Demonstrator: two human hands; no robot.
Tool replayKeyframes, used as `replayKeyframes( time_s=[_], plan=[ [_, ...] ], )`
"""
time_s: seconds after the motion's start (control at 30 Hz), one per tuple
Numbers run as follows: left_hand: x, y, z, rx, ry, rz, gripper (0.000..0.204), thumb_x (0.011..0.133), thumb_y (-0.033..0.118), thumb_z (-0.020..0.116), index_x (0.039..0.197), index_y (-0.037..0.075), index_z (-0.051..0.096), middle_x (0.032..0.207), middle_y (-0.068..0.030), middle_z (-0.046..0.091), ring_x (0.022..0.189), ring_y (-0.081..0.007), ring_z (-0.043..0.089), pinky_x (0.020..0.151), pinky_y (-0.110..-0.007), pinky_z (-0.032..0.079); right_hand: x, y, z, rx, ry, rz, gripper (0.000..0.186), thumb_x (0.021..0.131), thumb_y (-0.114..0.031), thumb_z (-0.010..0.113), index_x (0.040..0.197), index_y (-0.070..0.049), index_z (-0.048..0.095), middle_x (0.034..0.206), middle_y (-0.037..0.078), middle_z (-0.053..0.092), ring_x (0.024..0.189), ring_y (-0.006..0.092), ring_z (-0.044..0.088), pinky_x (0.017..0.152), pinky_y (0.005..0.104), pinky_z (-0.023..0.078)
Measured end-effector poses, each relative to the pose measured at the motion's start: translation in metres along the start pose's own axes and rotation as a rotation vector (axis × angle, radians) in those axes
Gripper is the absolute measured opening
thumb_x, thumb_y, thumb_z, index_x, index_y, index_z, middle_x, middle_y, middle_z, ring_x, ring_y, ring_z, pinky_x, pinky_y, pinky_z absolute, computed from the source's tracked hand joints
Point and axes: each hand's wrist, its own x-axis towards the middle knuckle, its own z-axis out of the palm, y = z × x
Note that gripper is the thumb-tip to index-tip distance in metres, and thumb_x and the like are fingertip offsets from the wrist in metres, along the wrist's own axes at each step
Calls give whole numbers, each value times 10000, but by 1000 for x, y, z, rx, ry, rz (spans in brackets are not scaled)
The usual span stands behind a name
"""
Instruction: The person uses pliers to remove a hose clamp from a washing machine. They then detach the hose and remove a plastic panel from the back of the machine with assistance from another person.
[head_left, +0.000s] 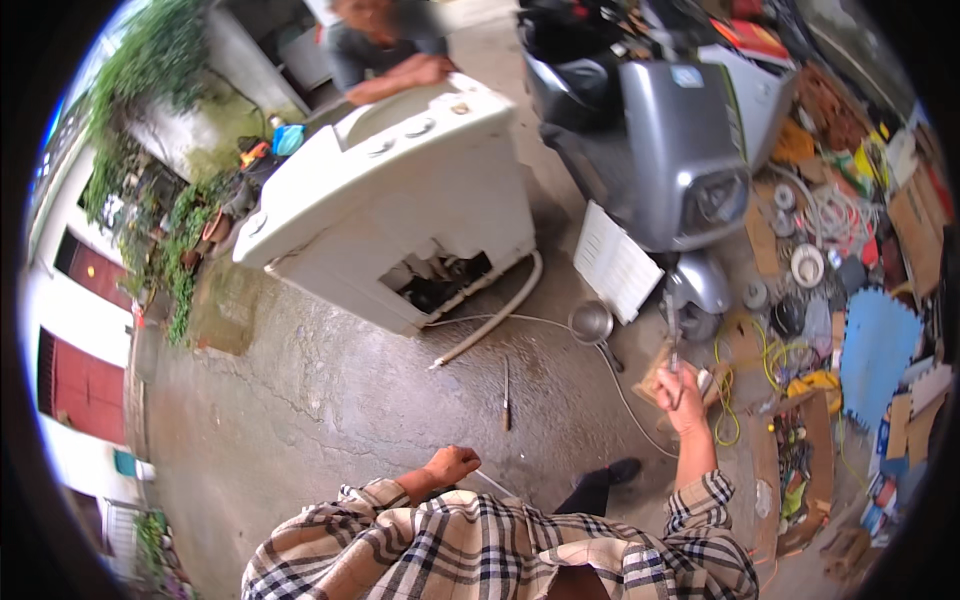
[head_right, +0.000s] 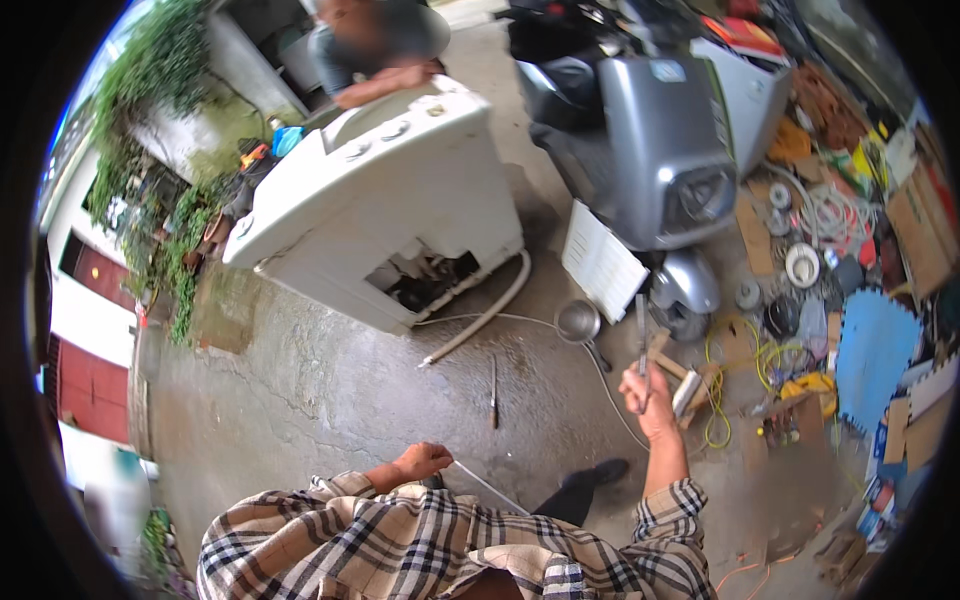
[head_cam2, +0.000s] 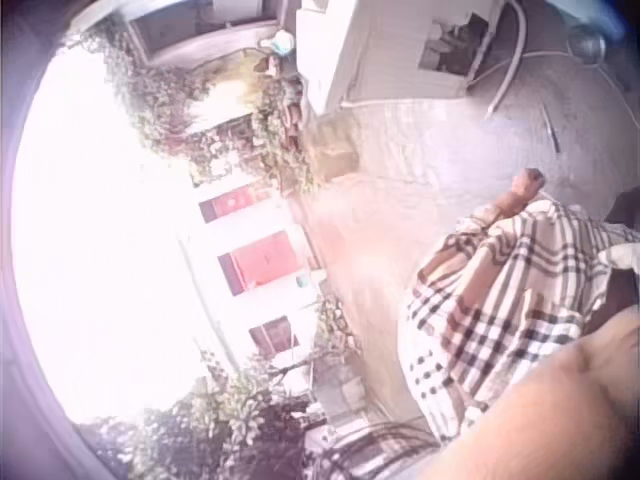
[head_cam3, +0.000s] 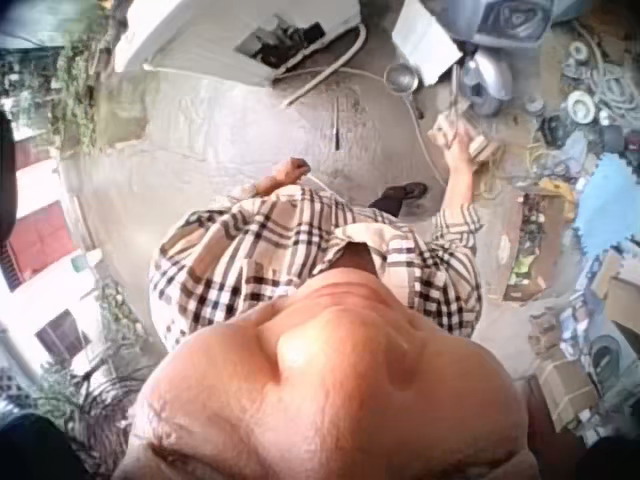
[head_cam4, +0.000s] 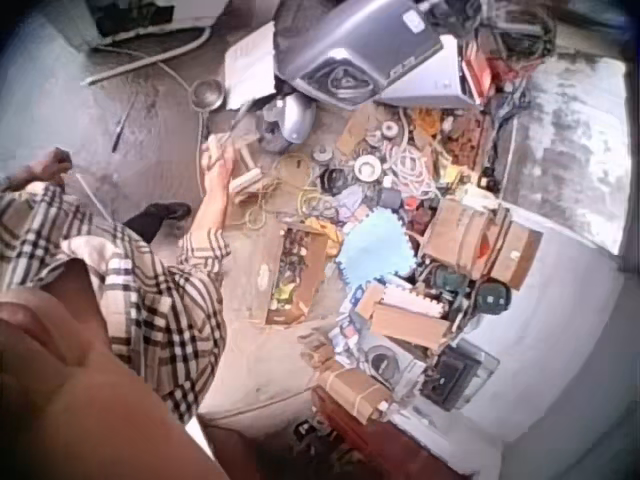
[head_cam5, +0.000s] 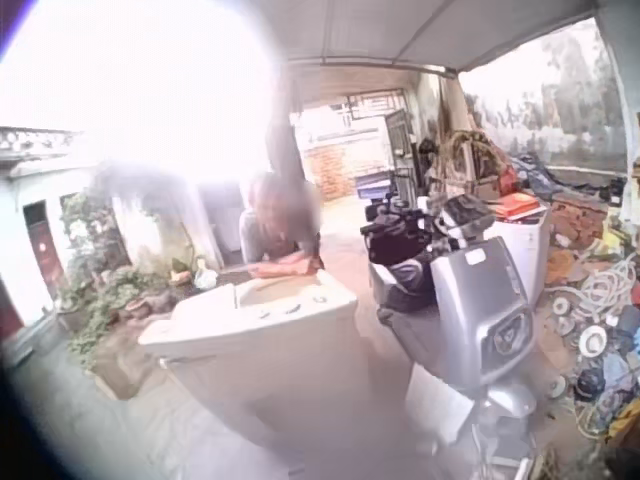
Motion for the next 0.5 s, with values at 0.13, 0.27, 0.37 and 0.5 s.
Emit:
replayKeyframes(
  time_s=[0.13, 0.27, 0.37, 0.5],
  plan=[
    [-78, -156, -82, 89, 181, -84, 299, 837, 325, 577, 1010, 100, 674, 937, -170, 668, 906, -341, 638, 811, -409, 501, -29, 14, 252, 121, -521, 76, 230, 936, -303, 536, 916, -77, 502, 698, 30, 559, 471, 52, 448, 403, 169, 319],
    [-156, -285, -148, -123, 476, -244, 282, 826, 309, 614, 962, 73, 690, 921, -156, 682, 875, -298, 661, 784, -387, 513, -73, 33, 446, 66, -907, 144, 368, 959, -427, 459, 950, -60, 480, 780, 36, 575, 543, 63, 510, 443, 167, 371],
    [-204, -351, -190, -382, 632, -416, 256, 828, 271, 637, 912, 35, 688, 856, -131, 693, 793, -228, 667, 727, -344, 515, -82, 45, 556, -106, -1048, 151, 507, 947, -548, 360, 925, -57, 479, 785, 25, 556, 590, 60, 529, 483, 179, 416],
    [-256, -364, -258, -683, 753, -332, 216, 851, 216, 638, 861, 3, 670, 765, -63, 672, 677, -113, 600, 633, -266, 484, -91, 41, 668, -230, -1109, 47, 648, 910, -654, 273, 779, -54, 481, 668, 27, 522, 522, 65, 509, 459, 197, 432]
  ],
)
